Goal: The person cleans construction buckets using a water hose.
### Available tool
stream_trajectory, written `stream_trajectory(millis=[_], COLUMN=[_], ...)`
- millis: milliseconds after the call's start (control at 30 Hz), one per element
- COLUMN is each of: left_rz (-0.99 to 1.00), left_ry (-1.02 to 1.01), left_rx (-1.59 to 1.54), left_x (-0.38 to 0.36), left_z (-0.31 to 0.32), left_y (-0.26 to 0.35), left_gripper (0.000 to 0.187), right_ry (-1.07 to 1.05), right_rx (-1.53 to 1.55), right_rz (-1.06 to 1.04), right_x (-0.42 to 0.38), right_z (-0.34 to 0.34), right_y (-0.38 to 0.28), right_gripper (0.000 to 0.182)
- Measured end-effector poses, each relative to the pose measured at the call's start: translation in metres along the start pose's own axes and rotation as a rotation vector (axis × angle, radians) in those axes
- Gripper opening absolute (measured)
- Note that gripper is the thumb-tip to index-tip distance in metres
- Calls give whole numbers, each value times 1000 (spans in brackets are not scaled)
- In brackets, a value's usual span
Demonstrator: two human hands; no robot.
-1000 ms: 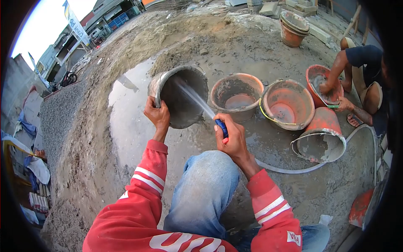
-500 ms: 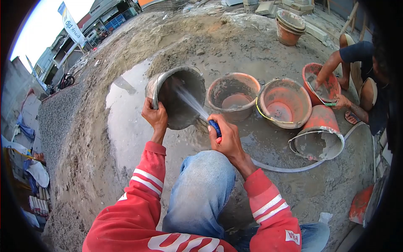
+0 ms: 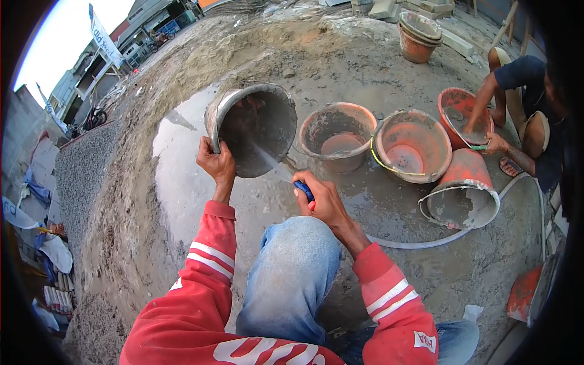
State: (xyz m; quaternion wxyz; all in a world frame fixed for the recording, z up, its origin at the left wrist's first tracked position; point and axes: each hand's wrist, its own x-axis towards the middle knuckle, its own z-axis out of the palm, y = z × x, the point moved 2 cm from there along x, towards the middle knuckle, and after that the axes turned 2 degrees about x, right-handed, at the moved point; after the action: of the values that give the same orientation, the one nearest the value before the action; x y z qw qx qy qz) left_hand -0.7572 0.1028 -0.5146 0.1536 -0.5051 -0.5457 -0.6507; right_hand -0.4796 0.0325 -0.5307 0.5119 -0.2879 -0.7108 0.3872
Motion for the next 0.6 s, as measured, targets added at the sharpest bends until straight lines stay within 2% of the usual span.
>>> stream_trajectory(millis=[267, 600], left_rz=[31, -78], left_ry=[6, 57], left_rx=[18, -90], left_x=[8, 9], left_z=[-4, -7], left_y=[0, -7], left_gripper=[32, 48], right_ry=[-4, -29], right_rx=[41, 73], right_rz=[55, -6], right_x=[2, 7], right_z=[-14, -19], right_y=[-7, -7], right_gripper=[14, 14])
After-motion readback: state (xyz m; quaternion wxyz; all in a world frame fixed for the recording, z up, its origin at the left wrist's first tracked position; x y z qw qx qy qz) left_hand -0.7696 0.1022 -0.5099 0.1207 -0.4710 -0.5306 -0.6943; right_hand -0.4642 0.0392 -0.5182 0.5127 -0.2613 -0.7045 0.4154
